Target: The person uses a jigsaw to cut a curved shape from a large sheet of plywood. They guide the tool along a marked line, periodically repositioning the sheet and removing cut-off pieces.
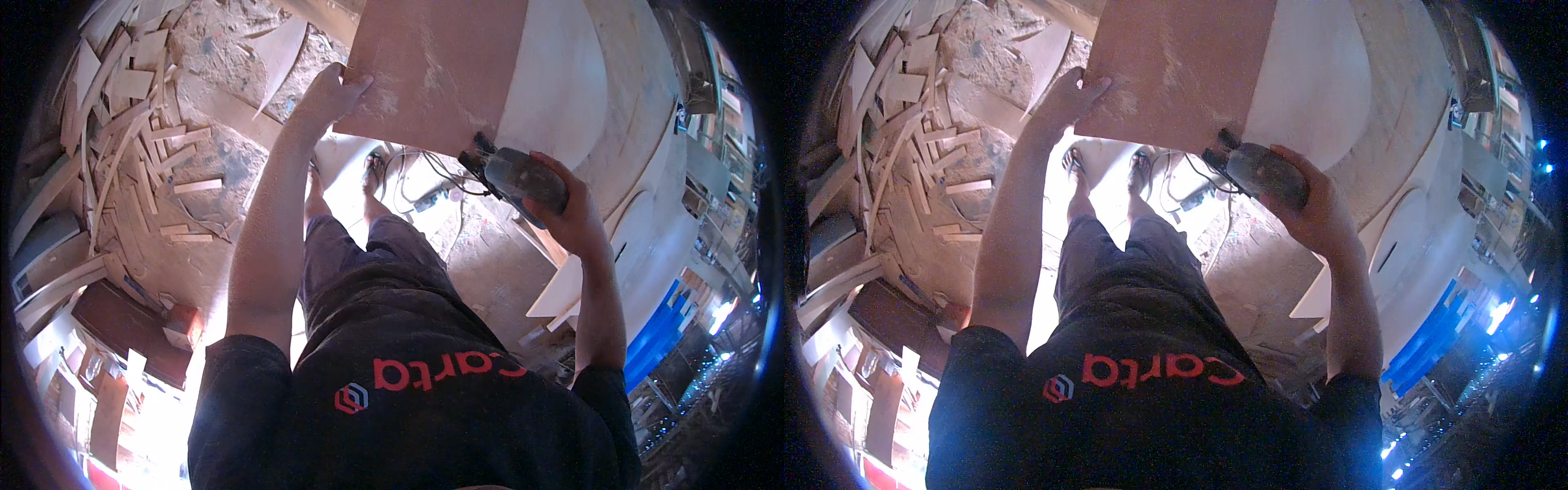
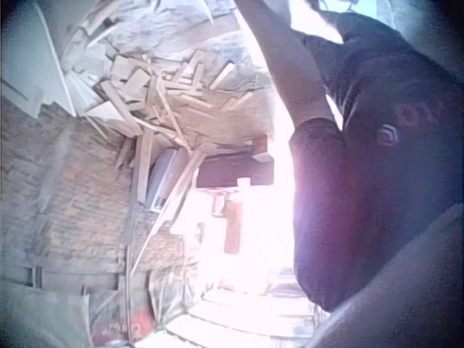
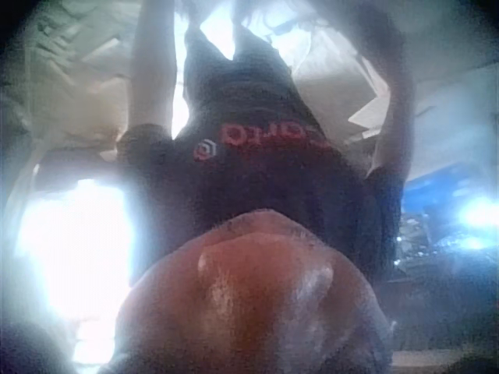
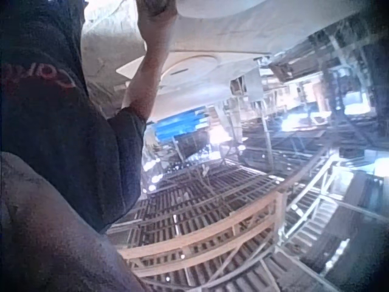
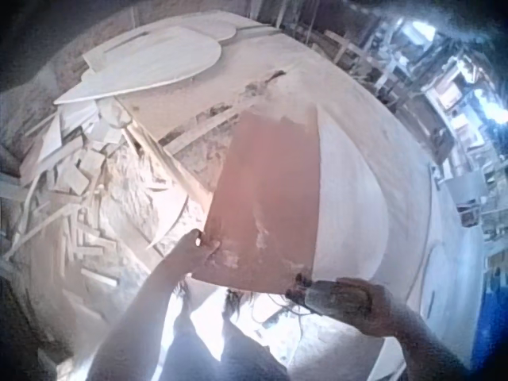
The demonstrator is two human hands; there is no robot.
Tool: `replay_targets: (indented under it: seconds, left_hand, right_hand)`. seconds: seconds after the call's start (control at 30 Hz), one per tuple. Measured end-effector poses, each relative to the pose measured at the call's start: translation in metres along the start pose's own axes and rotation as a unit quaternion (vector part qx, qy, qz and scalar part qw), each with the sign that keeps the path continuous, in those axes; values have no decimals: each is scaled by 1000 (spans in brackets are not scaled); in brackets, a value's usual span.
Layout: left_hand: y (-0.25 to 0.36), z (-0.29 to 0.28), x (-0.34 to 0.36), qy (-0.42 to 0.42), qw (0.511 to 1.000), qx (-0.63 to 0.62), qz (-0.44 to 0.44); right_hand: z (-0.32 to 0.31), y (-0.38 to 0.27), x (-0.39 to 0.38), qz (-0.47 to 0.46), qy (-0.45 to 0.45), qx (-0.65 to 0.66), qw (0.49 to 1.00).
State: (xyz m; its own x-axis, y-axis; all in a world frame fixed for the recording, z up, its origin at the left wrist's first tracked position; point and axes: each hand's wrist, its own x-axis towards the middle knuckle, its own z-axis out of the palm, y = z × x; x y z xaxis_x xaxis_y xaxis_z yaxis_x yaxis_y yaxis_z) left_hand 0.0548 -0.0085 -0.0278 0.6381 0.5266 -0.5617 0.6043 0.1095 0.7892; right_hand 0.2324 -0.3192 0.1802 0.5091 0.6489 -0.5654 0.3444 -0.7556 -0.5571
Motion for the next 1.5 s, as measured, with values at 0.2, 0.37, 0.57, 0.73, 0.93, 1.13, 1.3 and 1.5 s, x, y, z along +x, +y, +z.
replay_targets:
  seconds: [0.2, 0.37, 0.57, 0.73, 0.93, 1.13, 1.3, 1.5]
  left_hand:
    - [-9, 10, 20, 52, 996, 65, 33]
    - [35, 26, 1, 100, 988, 114, 10]
    - [16, 25, 7, 120, 990, -53, 56]
    - [25, 29, 1, 129, 988, -66, 52]
    - [30, 27, -1, 108, 991, -81, 6]
    - [14, 33, 10, 183, 982, -4, 40]
    - [25, 32, 6, 107, 992, -69, -9]
    - [19, 36, 9, 193, 980, 37, 9]
  right_hand:
    - [0, -1, 5, -20, -19, -17, 999]
    - [1, 4, 5, -37, -1, -39, 999]
    - [8, 3, 6, -77, 15, -51, 996]
    - [5, 9, 13, -97, 32, -41, 994]
    - [6, 11, 11, -92, 42, -51, 994]
    - [6, 11, 12, -108, 50, -76, 990]
    - [6, 12, 11, -90, 50, -49, 994]
    - [7, 11, 12, -82, 48, -48, 994]
